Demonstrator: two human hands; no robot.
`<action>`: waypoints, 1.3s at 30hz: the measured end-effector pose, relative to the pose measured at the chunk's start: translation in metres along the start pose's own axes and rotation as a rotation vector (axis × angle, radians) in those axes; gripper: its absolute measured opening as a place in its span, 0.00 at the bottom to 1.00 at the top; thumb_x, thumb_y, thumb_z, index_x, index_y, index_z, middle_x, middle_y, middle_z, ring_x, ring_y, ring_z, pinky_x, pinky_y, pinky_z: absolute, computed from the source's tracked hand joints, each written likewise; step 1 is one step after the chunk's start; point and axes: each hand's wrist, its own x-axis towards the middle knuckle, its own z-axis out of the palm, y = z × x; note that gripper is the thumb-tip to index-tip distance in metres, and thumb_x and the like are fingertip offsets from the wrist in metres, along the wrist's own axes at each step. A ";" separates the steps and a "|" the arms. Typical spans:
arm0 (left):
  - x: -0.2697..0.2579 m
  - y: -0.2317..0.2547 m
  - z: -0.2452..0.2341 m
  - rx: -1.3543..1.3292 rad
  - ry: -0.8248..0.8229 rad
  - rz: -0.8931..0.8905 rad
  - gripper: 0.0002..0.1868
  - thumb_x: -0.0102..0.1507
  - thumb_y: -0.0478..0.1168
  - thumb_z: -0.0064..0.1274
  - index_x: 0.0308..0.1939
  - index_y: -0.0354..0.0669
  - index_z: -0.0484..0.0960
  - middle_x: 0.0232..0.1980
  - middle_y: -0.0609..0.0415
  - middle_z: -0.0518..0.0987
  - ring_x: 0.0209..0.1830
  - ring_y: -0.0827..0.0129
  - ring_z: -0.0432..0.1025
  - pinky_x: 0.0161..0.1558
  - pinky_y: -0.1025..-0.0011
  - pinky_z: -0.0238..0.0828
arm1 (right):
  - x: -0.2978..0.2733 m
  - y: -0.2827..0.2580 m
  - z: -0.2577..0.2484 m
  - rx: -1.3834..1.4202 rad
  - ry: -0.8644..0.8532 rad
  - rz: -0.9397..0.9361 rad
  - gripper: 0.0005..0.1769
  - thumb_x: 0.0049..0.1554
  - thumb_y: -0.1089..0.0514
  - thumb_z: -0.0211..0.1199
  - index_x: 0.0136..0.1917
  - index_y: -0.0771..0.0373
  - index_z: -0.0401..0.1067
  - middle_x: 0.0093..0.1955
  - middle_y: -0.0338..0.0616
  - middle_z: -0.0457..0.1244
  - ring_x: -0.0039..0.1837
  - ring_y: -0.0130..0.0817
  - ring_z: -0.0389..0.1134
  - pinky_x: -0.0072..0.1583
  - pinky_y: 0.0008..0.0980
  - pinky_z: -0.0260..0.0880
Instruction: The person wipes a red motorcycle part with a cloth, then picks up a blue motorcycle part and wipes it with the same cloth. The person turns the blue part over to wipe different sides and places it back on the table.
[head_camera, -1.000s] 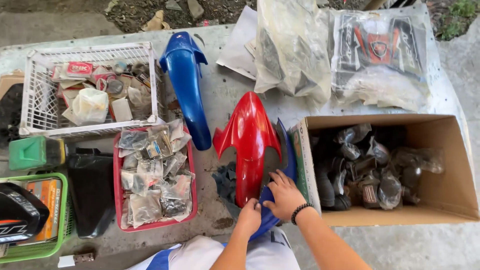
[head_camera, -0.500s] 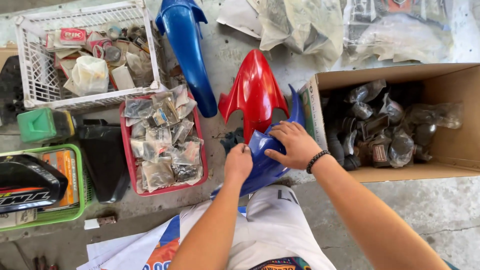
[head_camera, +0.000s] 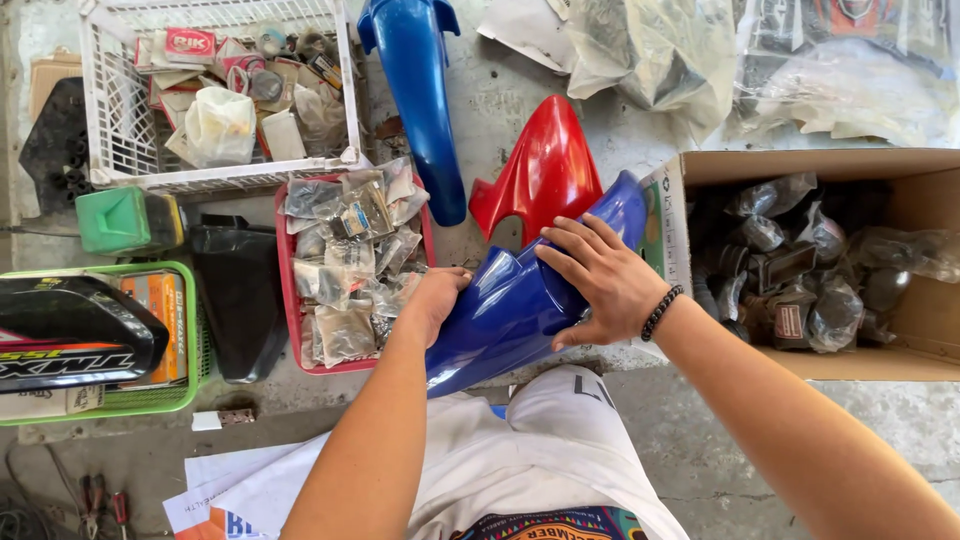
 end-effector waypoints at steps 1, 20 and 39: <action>-0.005 0.008 -0.004 -0.001 0.003 -0.002 0.14 0.68 0.36 0.47 0.47 0.36 0.88 0.39 0.54 0.83 0.36 0.70 0.71 0.44 0.74 0.66 | 0.004 0.002 0.000 0.003 0.000 -0.002 0.68 0.38 0.16 0.70 0.75 0.64 0.60 0.76 0.57 0.56 0.80 0.55 0.52 0.79 0.58 0.44; -0.025 0.060 -0.055 0.131 -0.063 -0.052 0.15 0.66 0.37 0.49 0.50 0.34 0.88 0.45 0.50 0.86 0.39 0.66 0.77 0.45 0.72 0.73 | 0.045 0.020 -0.030 -0.019 -0.133 -0.152 0.68 0.29 0.39 0.86 0.77 0.58 0.58 0.68 0.52 0.60 0.61 0.49 0.65 0.64 0.48 0.68; 0.010 0.063 -0.111 -0.344 -0.009 -0.009 0.14 0.68 0.35 0.52 0.55 0.33 0.84 0.39 0.45 0.84 0.28 0.72 0.75 0.29 0.76 0.75 | 0.056 0.044 -0.135 -0.160 0.080 -0.145 0.68 0.30 0.48 0.84 0.78 0.60 0.55 0.70 0.56 0.61 0.68 0.57 0.68 0.69 0.55 0.72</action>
